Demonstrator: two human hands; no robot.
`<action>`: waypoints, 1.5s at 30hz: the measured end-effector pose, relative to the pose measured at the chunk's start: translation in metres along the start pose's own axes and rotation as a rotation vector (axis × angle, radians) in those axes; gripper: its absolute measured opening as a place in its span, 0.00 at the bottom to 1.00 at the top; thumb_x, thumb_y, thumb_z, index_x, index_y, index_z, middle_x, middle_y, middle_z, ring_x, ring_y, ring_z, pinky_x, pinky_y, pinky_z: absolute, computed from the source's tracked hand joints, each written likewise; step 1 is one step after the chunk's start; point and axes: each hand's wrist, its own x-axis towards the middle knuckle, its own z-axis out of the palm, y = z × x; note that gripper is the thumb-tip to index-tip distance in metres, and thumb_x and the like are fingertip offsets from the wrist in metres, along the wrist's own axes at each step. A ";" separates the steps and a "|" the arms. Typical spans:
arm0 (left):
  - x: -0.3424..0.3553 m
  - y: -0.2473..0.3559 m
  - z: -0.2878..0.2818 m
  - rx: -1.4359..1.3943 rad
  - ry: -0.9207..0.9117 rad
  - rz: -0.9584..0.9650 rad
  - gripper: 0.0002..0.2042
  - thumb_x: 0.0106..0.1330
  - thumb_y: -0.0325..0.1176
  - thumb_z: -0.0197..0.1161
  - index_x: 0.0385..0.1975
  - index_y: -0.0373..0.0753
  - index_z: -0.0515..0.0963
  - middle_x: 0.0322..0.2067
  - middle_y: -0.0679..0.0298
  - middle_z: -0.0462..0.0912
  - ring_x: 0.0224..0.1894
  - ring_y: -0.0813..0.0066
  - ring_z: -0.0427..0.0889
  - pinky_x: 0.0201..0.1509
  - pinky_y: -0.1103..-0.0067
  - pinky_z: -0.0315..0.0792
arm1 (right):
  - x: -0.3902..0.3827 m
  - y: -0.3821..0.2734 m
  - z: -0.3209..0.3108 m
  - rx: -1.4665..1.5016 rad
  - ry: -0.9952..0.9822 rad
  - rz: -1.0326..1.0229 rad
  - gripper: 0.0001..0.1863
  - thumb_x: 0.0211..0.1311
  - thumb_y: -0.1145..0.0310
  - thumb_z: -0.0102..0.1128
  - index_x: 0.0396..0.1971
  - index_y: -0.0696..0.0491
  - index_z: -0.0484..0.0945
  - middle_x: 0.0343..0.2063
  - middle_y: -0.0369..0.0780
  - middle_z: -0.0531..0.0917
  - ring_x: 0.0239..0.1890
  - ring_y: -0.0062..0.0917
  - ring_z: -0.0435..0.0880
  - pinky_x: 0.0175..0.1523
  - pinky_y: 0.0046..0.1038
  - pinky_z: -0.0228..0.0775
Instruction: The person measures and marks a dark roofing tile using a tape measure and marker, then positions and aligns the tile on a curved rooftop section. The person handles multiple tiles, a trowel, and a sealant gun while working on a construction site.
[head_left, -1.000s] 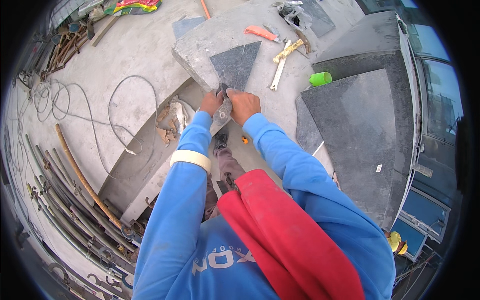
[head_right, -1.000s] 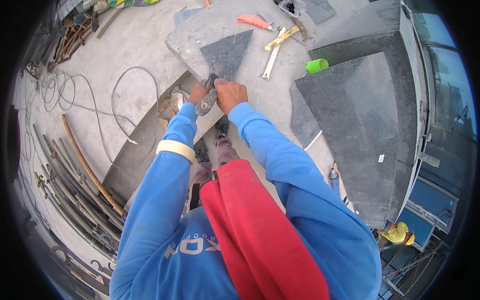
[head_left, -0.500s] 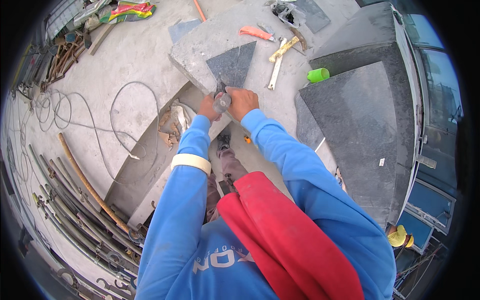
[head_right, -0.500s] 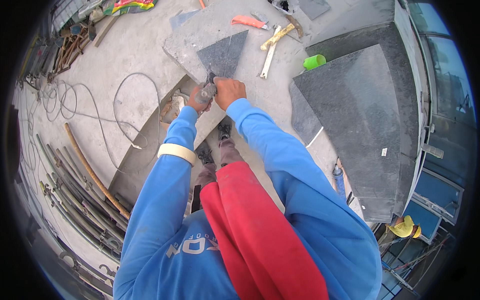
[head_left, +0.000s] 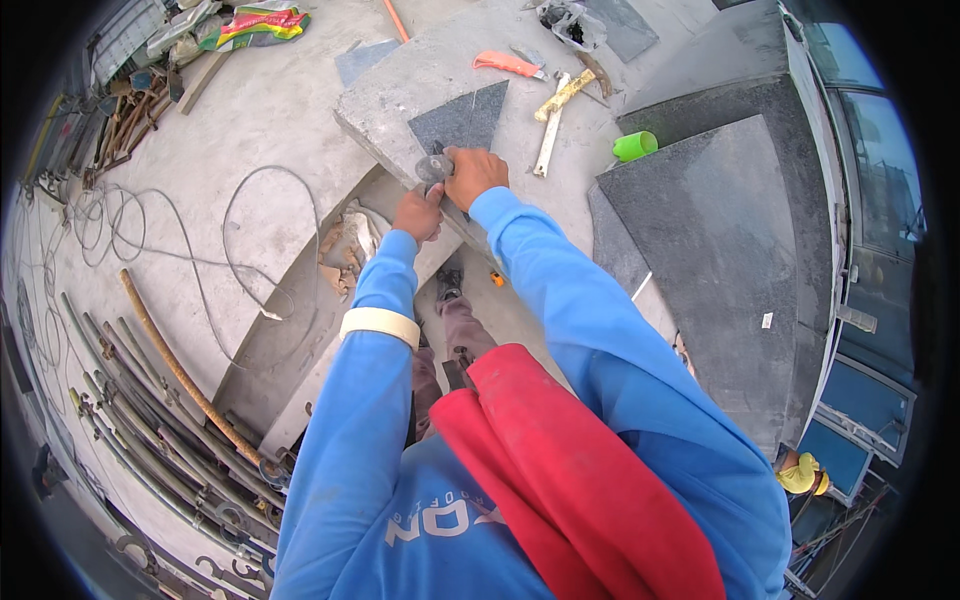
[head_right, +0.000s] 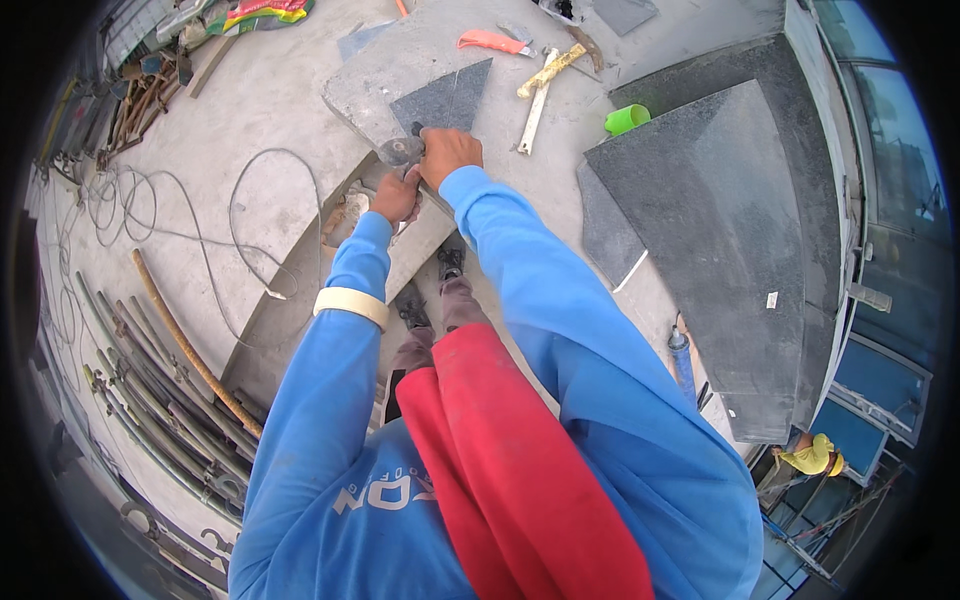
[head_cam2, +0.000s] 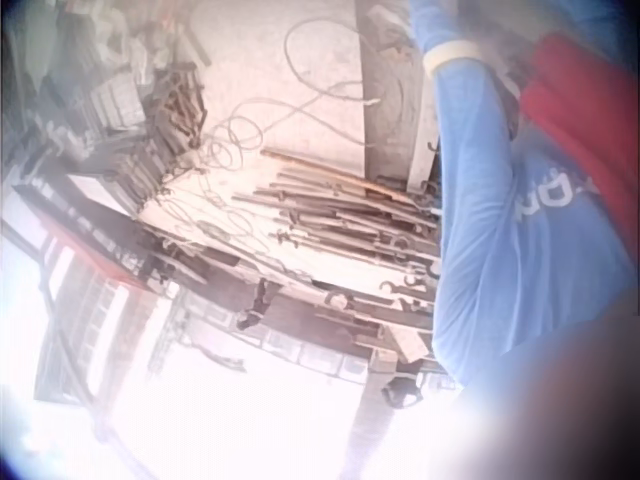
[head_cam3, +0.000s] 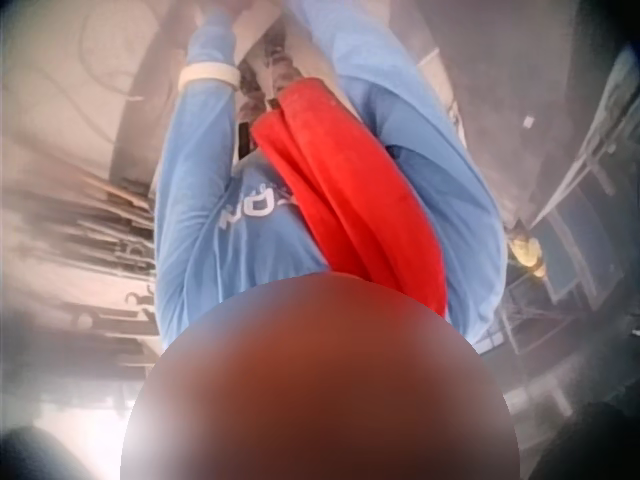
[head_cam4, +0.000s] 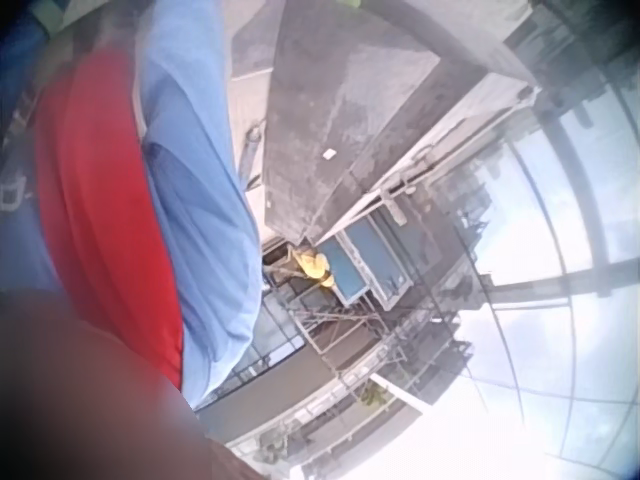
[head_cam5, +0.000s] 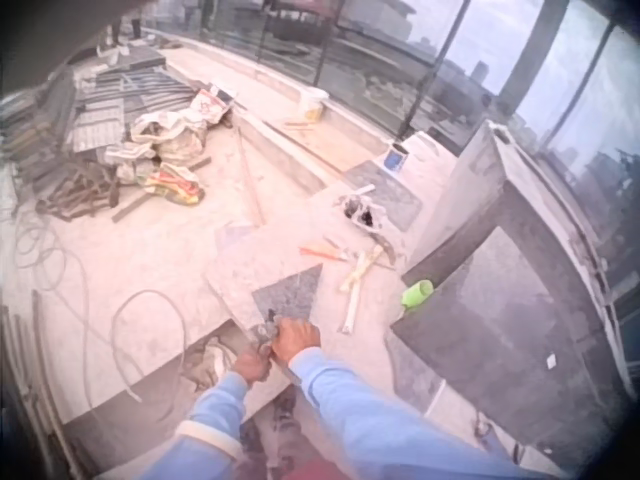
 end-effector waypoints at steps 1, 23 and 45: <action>0.001 -0.001 0.000 0.001 -0.005 0.031 0.16 0.75 0.44 0.55 0.42 0.33 0.77 0.22 0.60 0.76 0.16 0.72 0.74 0.17 0.74 0.70 | 0.003 0.001 0.001 -0.029 -0.070 -0.023 0.19 0.54 0.66 0.64 0.48 0.47 0.83 0.39 0.46 0.87 0.42 0.44 0.86 0.48 0.45 0.78; -0.047 0.003 0.030 0.831 0.399 0.350 0.19 0.73 0.43 0.54 0.55 0.36 0.68 0.34 0.39 0.84 0.40 0.41 0.84 0.42 0.54 0.78 | -0.025 0.057 -0.044 -0.028 -0.007 -0.356 0.22 0.56 0.70 0.62 0.53 0.48 0.80 0.51 0.40 0.84 0.47 0.40 0.84 0.49 0.38 0.78; -0.032 0.002 0.015 0.897 0.361 0.335 0.20 0.71 0.48 0.56 0.52 0.38 0.71 0.34 0.48 0.86 0.39 0.45 0.86 0.42 0.56 0.79 | -0.023 0.009 -0.014 -0.149 -0.246 -0.163 0.18 0.57 0.66 0.61 0.49 0.50 0.82 0.45 0.44 0.86 0.44 0.42 0.86 0.48 0.42 0.78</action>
